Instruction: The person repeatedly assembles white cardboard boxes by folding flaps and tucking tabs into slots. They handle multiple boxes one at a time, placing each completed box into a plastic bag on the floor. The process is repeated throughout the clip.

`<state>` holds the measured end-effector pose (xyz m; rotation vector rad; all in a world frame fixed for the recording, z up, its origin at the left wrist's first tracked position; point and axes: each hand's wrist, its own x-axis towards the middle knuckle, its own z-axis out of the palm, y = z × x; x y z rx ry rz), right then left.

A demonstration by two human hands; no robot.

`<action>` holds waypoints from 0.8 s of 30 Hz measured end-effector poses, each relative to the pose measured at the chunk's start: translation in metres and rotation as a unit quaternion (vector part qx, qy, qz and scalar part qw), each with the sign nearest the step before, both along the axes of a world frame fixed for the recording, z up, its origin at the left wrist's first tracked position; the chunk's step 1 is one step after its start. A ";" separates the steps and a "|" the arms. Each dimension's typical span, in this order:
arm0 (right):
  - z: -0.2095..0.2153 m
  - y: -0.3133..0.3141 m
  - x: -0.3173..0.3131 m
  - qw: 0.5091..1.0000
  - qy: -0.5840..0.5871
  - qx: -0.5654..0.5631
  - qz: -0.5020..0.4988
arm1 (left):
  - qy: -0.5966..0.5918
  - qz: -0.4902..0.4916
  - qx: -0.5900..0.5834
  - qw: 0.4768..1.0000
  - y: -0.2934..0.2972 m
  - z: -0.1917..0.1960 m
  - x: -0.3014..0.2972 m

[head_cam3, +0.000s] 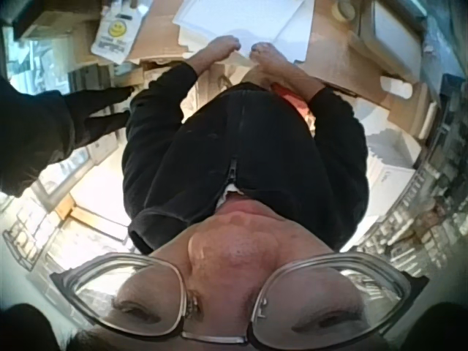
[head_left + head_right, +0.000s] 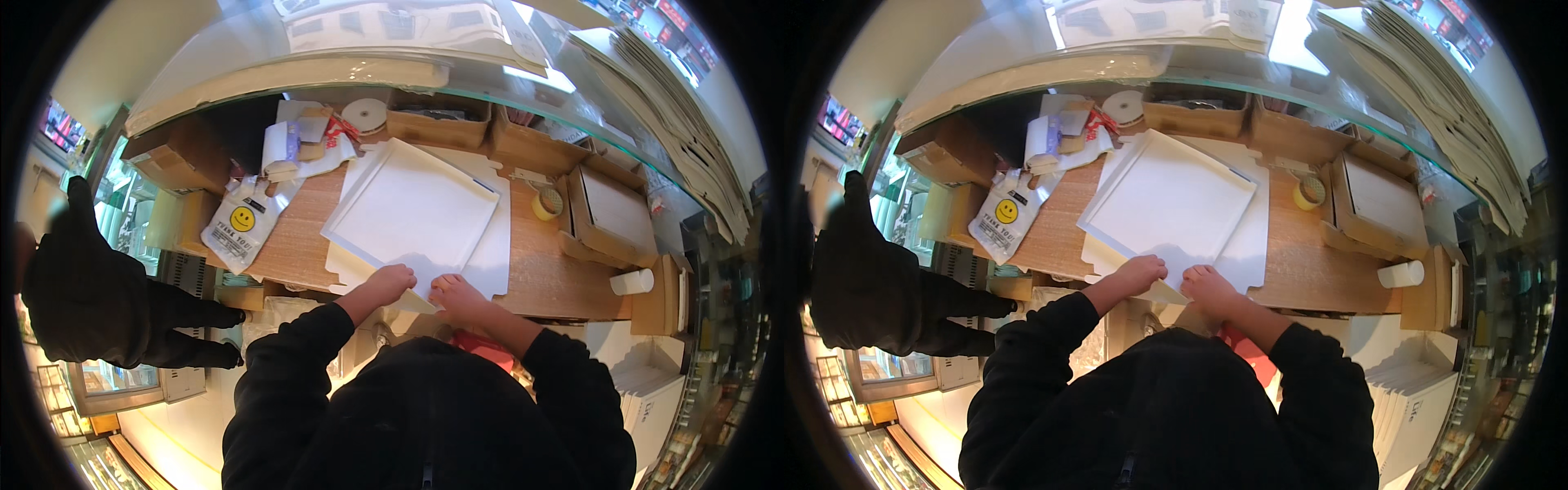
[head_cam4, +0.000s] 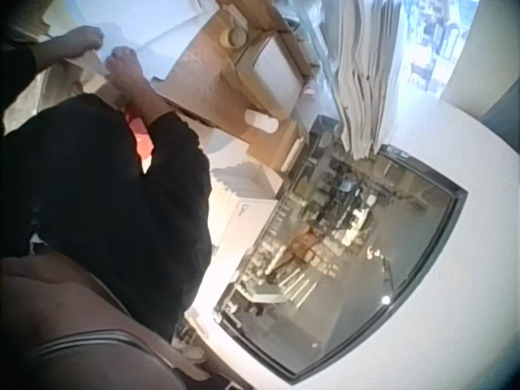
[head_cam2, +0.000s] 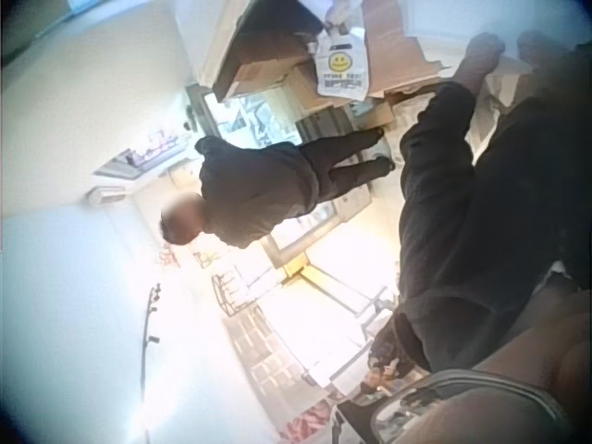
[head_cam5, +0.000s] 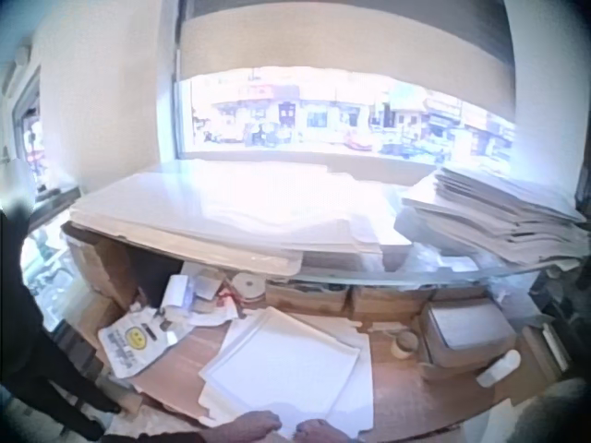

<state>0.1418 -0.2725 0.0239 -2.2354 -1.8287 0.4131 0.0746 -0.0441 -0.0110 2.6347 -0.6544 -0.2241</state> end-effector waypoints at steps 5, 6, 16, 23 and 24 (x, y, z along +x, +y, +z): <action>0.005 0.008 0.023 0.997 -0.008 -0.021 0.080 | 0.041 0.029 0.040 0.998 -0.004 0.005 0.002; 0.003 0.012 0.025 0.995 -0.005 -0.013 0.102 | 0.037 0.024 0.036 0.998 -0.004 0.006 0.003; 0.010 -0.013 0.025 0.993 0.051 0.033 0.099 | 0.017 0.061 0.001 0.998 -0.003 -0.002 -0.004; -0.009 0.011 -0.005 0.994 0.008 0.108 0.032 | 0.011 0.110 -0.008 0.994 -0.012 -0.005 -0.008; -0.014 0.016 -0.007 0.995 -0.011 0.099 0.018 | 0.007 0.121 -0.008 0.993 -0.013 -0.005 -0.009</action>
